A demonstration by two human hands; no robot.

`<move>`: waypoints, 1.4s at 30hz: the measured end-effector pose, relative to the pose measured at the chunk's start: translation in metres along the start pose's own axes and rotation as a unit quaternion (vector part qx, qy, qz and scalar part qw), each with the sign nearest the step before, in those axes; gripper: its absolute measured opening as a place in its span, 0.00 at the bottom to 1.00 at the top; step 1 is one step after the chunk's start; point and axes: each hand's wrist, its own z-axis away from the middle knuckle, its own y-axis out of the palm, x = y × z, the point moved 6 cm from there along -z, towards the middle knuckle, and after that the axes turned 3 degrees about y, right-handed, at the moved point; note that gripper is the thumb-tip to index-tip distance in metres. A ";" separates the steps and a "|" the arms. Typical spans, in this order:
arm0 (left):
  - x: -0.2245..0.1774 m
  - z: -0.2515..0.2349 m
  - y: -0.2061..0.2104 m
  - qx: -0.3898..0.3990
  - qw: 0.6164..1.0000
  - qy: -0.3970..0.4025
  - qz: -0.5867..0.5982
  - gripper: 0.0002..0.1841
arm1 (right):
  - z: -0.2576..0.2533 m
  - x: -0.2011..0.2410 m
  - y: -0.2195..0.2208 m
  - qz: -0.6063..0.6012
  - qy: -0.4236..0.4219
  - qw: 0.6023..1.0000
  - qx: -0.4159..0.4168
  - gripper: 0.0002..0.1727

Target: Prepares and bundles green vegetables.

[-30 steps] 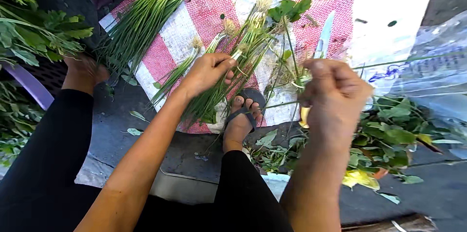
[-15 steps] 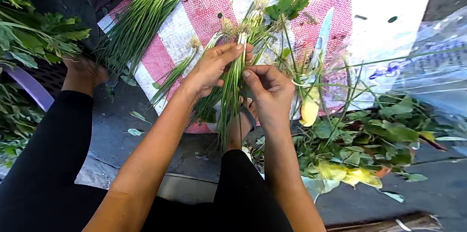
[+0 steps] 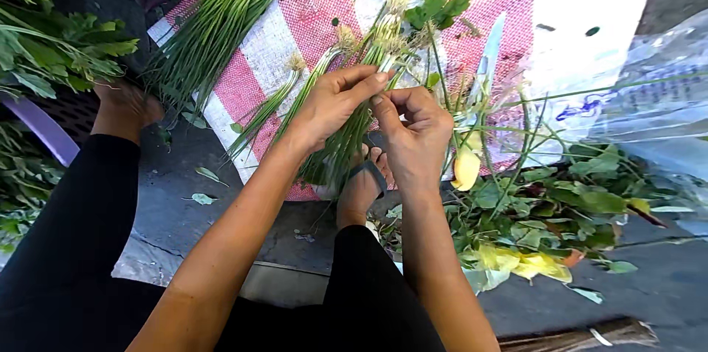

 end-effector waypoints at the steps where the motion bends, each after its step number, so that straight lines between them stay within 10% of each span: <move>1: 0.000 -0.001 0.000 0.007 1.000 0.011 -0.018 0.14 | -0.003 -0.004 -0.002 -0.017 0.008 1.000 0.011 0.09; 12: 0.009 -0.006 -0.002 0.064 0.982 0.088 -0.154 0.15 | -0.003 -0.023 0.005 -0.334 0.218 0.912 0.099 0.08; 23: 0.009 0.005 -0.021 0.090 0.962 0.064 -0.249 0.15 | -0.005 -0.041 -0.073 -0.020 0.095 0.995 0.022 0.07; 30: 0.009 0.007 -0.001 0.090 0.968 0.085 -0.219 0.15 | 0.006 -0.006 -0.019 0.144 0.018 0.989 0.037 0.21; 38: 0.001 0.006 -0.017 0.100 0.977 0.075 -0.174 0.13 | -0.010 -0.021 -0.057 -0.053 0.034 0.998 0.017 0.14; 42: -0.013 0.007 -0.040 0.066 0.995 0.058 -0.039 0.14 | -0.011 -0.036 -0.101 0.242 0.093 0.964 -0.060 0.32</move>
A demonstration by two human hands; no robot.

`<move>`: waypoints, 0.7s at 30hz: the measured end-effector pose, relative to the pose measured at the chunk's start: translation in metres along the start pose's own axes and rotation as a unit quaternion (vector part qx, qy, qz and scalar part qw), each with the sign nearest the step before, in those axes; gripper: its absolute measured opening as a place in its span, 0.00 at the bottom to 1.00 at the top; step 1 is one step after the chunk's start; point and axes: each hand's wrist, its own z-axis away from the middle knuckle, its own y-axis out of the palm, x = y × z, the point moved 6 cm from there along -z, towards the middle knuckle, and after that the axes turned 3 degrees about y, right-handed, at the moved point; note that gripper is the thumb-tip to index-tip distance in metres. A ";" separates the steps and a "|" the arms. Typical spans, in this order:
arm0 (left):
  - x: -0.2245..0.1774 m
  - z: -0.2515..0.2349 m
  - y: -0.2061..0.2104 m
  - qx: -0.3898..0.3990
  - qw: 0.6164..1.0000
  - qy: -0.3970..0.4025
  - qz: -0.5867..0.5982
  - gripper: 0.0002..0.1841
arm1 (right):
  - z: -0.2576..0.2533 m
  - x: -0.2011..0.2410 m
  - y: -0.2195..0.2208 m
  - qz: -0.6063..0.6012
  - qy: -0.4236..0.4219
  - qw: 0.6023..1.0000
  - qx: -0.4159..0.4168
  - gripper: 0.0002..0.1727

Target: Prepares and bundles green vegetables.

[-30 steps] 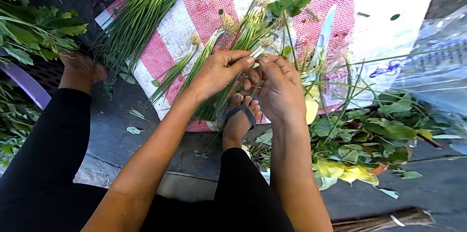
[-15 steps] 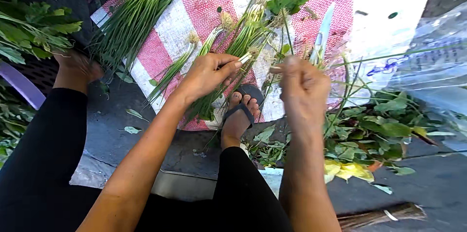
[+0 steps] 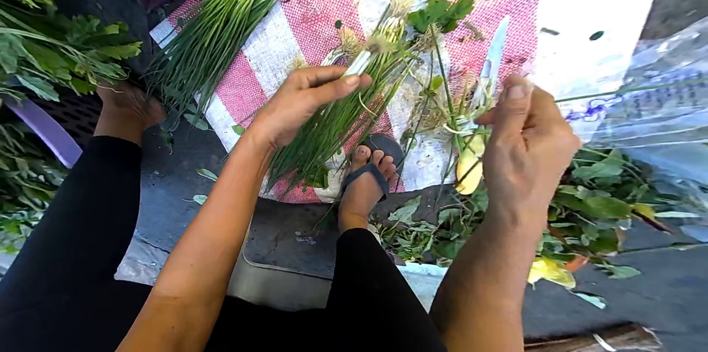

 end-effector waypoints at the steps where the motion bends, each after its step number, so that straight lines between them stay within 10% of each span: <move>1: -0.003 0.001 -0.004 -0.010 1.000 -0.016 0.022 0.15 | 0.000 -0.008 0.000 0.045 0.035 0.998 0.020 0.41; 4: -0.011 0.000 -0.011 -0.026 0.996 -0.046 0.073 0.17 | 0.001 -0.023 0.005 0.040 0.075 0.996 0.006 0.55; 8: -0.021 0.000 -0.013 -0.026 0.993 -0.048 0.105 0.18 | 0.008 0.001 0.017 -0.062 0.020 0.998 -0.017 0.19; 12: -0.024 0.002 -0.008 -0.025 0.989 -0.071 0.129 0.19 | 0.012 0.041 0.046 -0.131 -0.083 0.982 0.108 0.22; 21: -0.013 0.001 0.008 -0.043 0.976 -0.123 0.174 0.19 | 0.040 0.091 0.077 -0.399 -0.002 0.879 0.259 0.17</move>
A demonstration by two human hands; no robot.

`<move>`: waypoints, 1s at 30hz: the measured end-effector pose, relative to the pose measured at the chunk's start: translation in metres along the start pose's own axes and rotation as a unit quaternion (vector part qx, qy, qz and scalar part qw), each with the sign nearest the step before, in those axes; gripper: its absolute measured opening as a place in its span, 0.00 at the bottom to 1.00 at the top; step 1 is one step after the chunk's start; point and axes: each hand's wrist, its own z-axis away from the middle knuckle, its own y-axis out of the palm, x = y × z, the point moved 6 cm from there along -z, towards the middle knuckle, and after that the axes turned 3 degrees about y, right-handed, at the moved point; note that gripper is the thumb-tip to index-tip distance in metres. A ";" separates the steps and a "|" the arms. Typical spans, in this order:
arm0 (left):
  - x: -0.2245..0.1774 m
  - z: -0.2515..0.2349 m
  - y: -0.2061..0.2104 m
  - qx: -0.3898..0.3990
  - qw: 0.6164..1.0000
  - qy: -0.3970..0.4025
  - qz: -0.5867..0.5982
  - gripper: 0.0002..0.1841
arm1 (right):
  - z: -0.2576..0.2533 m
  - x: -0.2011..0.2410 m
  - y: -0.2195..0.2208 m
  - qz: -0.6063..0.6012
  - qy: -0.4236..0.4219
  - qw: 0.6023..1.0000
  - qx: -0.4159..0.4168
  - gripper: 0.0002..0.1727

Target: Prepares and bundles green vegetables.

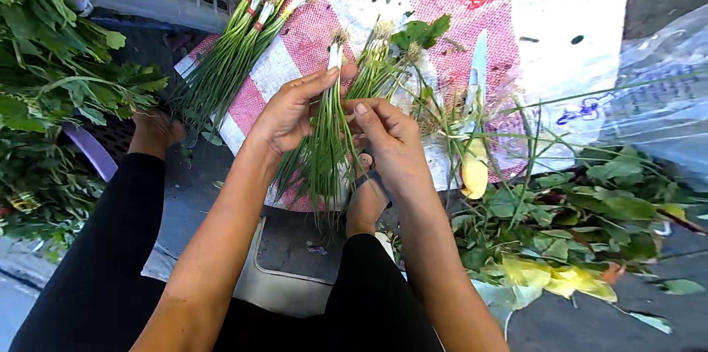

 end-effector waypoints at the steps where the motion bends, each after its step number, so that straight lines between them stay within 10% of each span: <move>1: 0.002 -0.001 0.000 -0.006 1.000 -0.006 0.004 0.19 | 0.000 -0.003 -0.001 -0.001 0.003 1.000 -0.005 0.14; 9: 0.023 0.007 -0.036 -0.138 0.987 -0.011 -0.077 0.14 | -0.019 -0.038 -0.027 0.301 -0.037 0.942 -0.146 0.12; 21: 0.041 0.016 -0.053 -0.130 0.990 -0.003 -0.059 0.19 | -0.078 -0.030 0.028 0.146 -0.020 0.986 -0.075 0.16; 30: 0.046 -0.016 -0.052 -0.261 0.804 0.129 -0.518 0.23 | -0.050 -0.068 -0.039 0.315 0.011 0.899 -0.305 0.19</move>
